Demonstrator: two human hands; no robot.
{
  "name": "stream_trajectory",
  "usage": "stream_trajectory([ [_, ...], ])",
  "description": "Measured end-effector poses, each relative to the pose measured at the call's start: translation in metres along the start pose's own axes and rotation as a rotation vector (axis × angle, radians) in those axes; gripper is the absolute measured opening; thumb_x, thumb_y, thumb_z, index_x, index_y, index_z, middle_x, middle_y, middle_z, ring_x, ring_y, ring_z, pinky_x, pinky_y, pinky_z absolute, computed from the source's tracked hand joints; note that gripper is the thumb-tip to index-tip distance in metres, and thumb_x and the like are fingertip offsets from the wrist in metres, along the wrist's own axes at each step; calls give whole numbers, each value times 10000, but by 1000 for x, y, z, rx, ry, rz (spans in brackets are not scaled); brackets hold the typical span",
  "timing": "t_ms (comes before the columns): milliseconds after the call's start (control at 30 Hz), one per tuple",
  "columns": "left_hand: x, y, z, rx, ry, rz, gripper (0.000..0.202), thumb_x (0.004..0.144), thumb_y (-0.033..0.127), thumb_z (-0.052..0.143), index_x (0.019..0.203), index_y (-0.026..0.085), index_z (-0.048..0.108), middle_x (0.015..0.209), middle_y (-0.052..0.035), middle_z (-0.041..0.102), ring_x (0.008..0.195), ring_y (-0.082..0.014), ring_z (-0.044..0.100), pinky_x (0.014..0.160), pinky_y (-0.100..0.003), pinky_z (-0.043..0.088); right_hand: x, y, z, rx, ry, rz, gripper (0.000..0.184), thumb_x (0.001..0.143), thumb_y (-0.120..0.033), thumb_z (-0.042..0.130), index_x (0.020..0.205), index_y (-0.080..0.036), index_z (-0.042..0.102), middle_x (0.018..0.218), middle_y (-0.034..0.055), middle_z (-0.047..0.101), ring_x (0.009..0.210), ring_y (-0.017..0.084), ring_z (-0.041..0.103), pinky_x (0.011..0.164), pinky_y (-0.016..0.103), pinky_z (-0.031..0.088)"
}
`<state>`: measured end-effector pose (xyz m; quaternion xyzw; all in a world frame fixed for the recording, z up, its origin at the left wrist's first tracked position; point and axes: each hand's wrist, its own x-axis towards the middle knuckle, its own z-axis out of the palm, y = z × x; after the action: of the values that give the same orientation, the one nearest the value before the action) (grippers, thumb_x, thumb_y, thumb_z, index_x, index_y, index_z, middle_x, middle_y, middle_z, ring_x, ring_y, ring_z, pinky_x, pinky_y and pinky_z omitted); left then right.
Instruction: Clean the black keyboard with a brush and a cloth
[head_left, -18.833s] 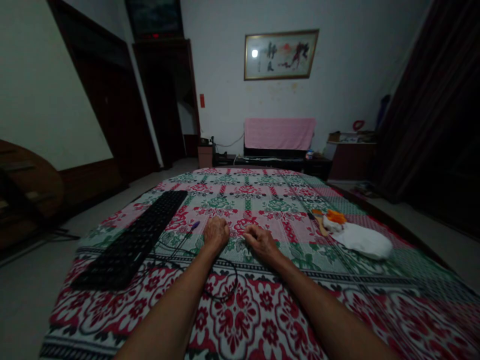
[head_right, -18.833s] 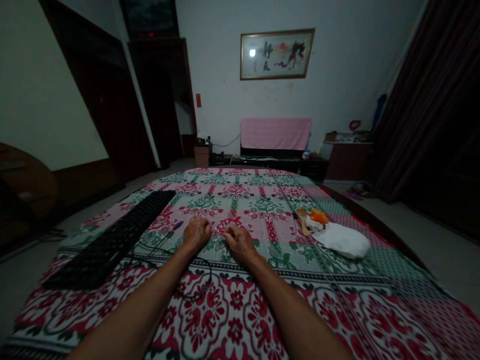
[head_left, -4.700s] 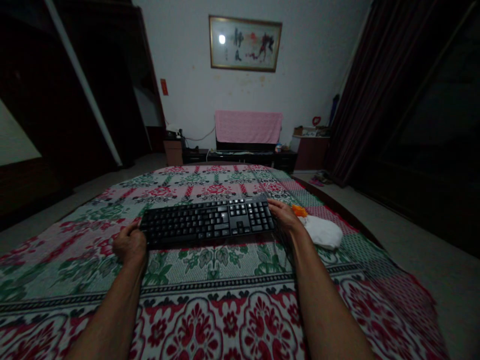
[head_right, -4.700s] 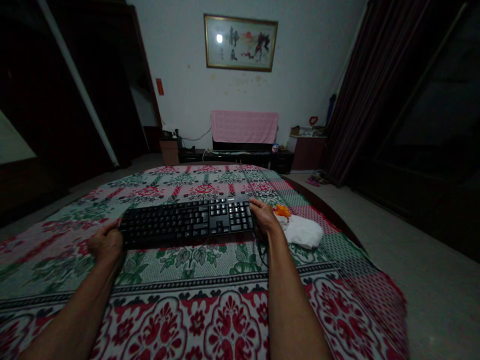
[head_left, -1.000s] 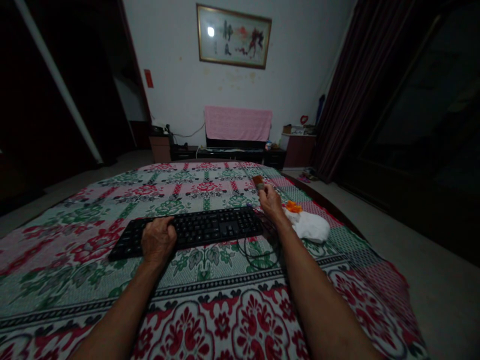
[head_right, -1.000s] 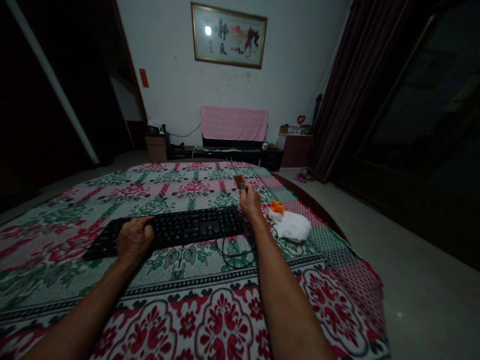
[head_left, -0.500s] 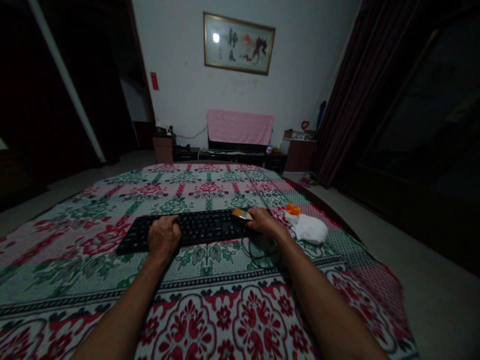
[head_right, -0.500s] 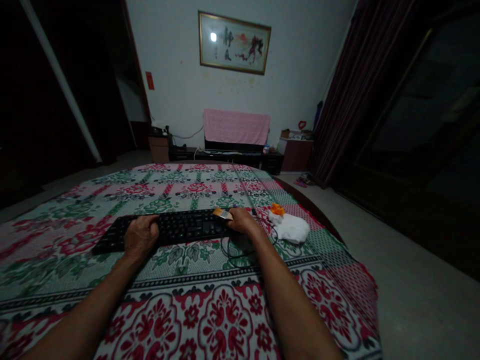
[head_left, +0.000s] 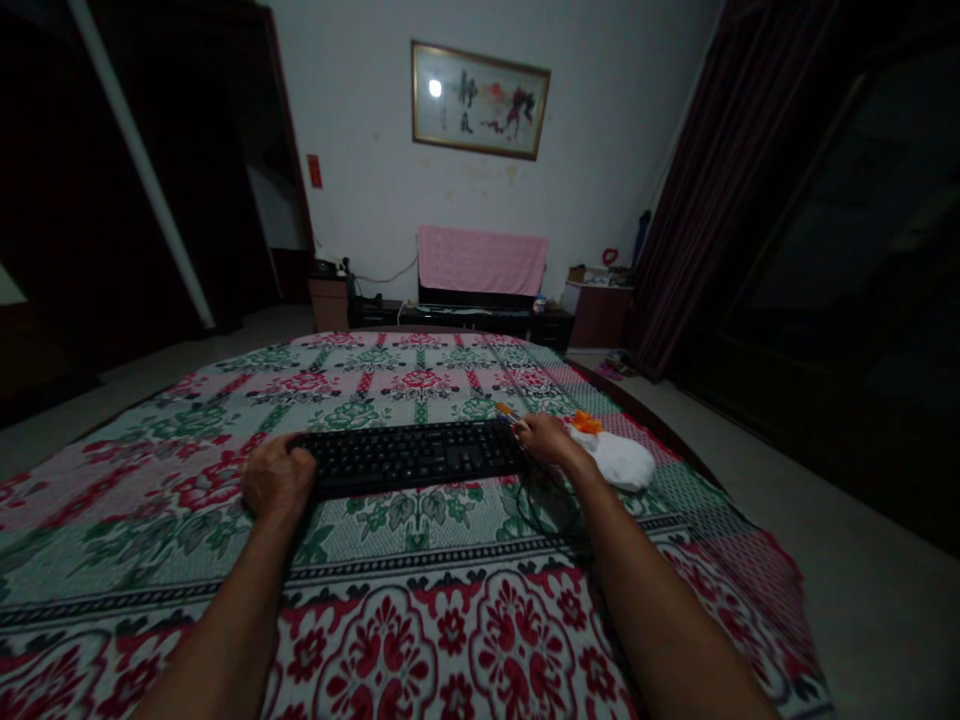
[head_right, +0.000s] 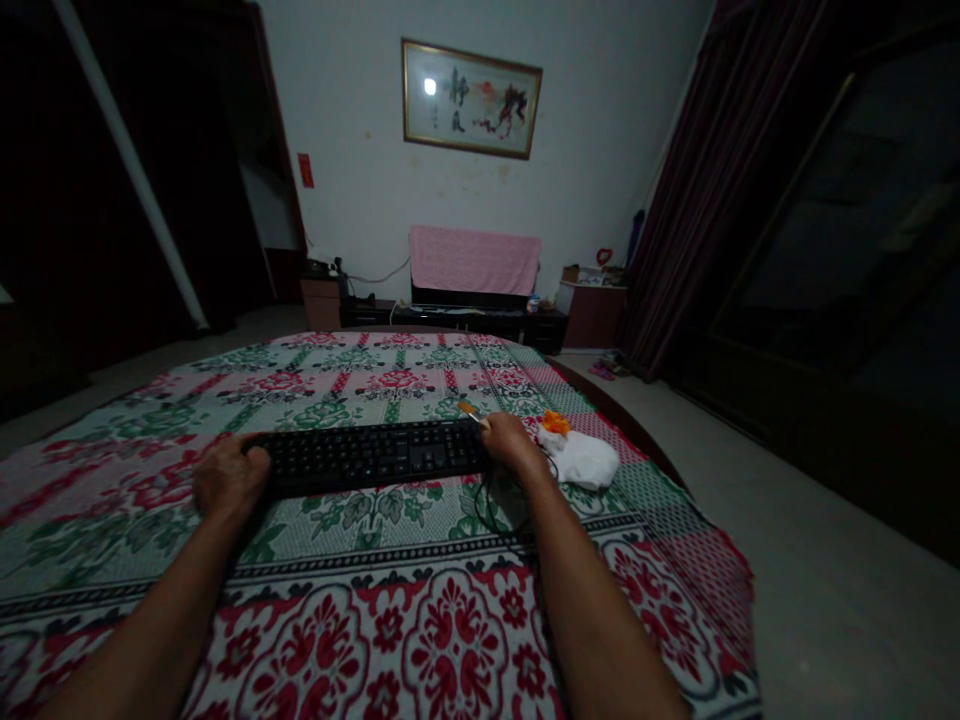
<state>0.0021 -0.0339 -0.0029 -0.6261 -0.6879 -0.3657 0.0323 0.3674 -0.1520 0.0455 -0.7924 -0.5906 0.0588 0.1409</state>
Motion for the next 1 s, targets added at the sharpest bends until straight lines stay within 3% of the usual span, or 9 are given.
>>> stream_trajectory([
  [67,3,-9,-4,10,-14,-80,393,727,245,472,1059,133,649,1027,-156,641,973,-297,566,855,-405,444,7,-7,4,-61,78,61,265,808,-213,428,864,-140,676,875,95,675,787,175,593,623,221,364],
  [300,8,-9,-11,40,-239,-241,467,766,305,428,1180,148,576,1072,-183,629,972,-352,584,801,-460,466,15,-12,25,-75,42,147,289,835,-167,396,987,-130,640,986,117,669,867,174,610,659,214,378],
  [533,2,-3,-15,30,-222,-215,463,779,322,416,1179,160,583,1125,-171,617,1012,-336,574,825,-442,461,9,-7,23,-75,68,192,335,854,-179,358,1034,-133,636,1035,126,658,937,184,604,715,219,392],
  [800,0,6,-17,36,-207,-294,438,742,213,446,1147,186,610,1058,-150,640,976,-318,582,808,-415,456,8,6,12,-70,58,249,287,813,-183,429,978,-129,659,1005,147,663,932,197,608,726,226,399],
  [900,-5,16,-18,53,-142,-201,444,746,207,429,1145,135,608,1080,-187,612,1016,-333,551,823,-419,442,12,2,9,-26,87,245,300,812,-237,431,990,-114,640,983,155,658,889,213,612,701,250,410],
  [1000,-8,20,-17,40,-135,-99,437,744,212,419,1120,130,626,1041,-193,617,1003,-328,550,827,-418,437,13,-19,9,128,82,139,376,762,-237,483,1101,-95,563,994,138,644,853,206,602,682,248,423],
])
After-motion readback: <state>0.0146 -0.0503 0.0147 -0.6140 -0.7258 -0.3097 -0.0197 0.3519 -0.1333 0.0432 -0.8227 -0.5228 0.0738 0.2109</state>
